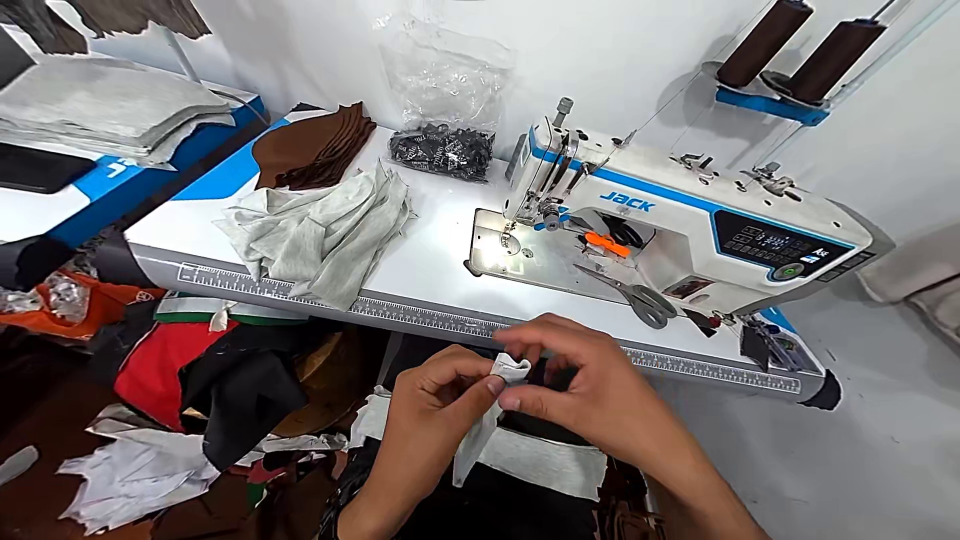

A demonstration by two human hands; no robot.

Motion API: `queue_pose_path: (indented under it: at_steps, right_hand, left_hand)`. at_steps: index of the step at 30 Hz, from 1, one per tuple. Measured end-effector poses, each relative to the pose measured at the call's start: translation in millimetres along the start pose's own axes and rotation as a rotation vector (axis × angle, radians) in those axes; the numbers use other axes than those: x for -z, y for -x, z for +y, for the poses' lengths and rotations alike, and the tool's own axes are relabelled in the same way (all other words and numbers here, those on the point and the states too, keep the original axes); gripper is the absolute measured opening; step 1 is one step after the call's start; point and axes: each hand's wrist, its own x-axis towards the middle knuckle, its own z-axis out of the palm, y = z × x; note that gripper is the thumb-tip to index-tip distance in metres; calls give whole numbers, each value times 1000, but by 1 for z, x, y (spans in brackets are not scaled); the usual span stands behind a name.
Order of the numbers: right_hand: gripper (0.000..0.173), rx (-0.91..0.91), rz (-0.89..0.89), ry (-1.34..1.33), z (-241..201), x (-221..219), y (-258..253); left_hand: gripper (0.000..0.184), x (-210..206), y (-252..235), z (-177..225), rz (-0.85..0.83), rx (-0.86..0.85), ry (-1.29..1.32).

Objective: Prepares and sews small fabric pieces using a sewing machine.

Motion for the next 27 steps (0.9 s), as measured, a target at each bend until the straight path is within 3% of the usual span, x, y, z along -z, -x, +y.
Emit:
queue_pose_path:
  at_steps: [2, 3, 10, 14, 17, 20, 25, 27]
  right_hand:
    - [14, 30, 21, -97, 2, -5, -5]
    - [10, 36, 34, -109, 2, -6, -6]
    - [13, -24, 175, -168, 18, -8, -14]
    - [13, -122, 208, -294, 48, -8, -35]
    - [14, -179, 237, -351, 71, -4, -58]
    - [13, -146, 243, -270, 82, 4, -73]
    - [14, -53, 238, -130, 98, 19, -85]
    - [14, -63, 242, -112, 110, 20, -88]
  left_hand:
    - [11, 0, 0, 0, -6, -20, -16]
    - [12, 0, 0, -1, -3, -21, -20]
    - [15, 5, -13, -20, 9, 10, -25]
    - [19, 9, -55, -24, -38, -13, -229]
    - [22, 8, -93, -31, -121, 75, -333]
    - [16, 0, -115, -42, -170, 170, -260]
    - [19, -8, -114, -63, -60, 226, -45]
    - [20, -9, -118, -66, -31, 169, -140]
